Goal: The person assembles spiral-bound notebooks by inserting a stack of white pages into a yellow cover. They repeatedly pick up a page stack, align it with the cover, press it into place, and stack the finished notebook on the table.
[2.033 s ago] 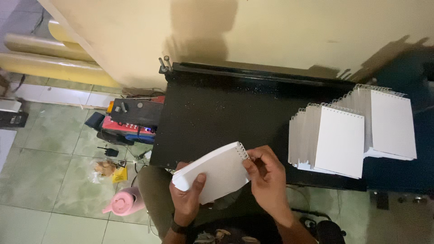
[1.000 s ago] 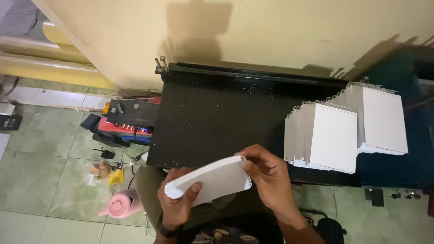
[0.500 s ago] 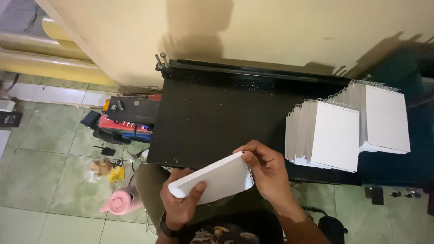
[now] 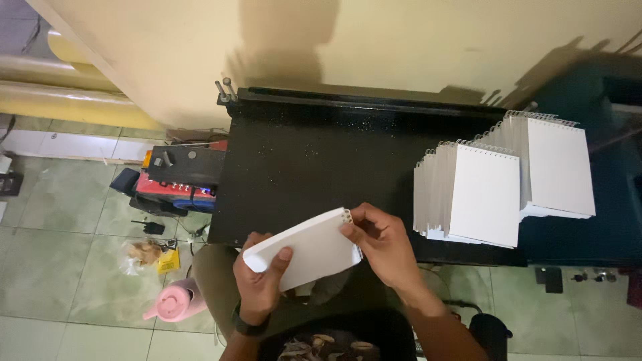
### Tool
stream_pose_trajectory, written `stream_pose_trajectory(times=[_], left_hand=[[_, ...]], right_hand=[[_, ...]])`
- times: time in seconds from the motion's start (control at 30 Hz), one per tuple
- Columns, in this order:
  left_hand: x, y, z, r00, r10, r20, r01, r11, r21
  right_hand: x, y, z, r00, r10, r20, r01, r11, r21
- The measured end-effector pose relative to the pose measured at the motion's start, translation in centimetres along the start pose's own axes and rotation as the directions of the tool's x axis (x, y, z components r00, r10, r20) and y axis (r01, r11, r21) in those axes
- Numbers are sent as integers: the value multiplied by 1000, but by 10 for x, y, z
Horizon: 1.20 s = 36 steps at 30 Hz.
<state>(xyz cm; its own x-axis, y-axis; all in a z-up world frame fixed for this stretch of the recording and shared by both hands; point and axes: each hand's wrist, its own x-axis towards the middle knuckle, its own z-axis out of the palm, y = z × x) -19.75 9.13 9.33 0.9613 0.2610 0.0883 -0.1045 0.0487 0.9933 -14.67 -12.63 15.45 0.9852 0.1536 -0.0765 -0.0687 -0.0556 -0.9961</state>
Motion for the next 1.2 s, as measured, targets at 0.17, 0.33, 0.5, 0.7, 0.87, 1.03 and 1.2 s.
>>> stream_pose_trajectory(times=[0.17, 0.33, 0.5, 0.7, 0.87, 1.03, 1.2], left_hand=[[0, 10, 6, 993, 90, 72, -96, 991, 88], [-9, -3, 3, 1000, 13, -10, -13, 1000, 3], [-18, -6, 2, 1000, -20, 8, 17, 951, 308], [-16, -9, 0, 998, -3, -66, 13, 987, 160], [-19, -14, 0, 998, -26, -63, 31, 996, 84], [-15, -6, 3, 995, 32, -93, -20, 992, 128], [-14, -5, 8, 994, 17, -112, 7, 978, 208]], right_hand=[[-1, 21, -4, 997, 67, -29, -61, 982, 179], [-5, 17, -7, 999, 41, -19, -40, 996, 82], [-4, 34, -8, 1000, 15, 3, -15, 993, 114], [-12, 14, -15, 992, 77, 104, -82, 996, 43], [-13, 32, -12, 996, 77, 37, -80, 993, 84], [-12, 28, -17, 991, 69, 116, -73, 997, 38], [-17, 30, -7, 999, 4, -34, -3, 1000, 28]])
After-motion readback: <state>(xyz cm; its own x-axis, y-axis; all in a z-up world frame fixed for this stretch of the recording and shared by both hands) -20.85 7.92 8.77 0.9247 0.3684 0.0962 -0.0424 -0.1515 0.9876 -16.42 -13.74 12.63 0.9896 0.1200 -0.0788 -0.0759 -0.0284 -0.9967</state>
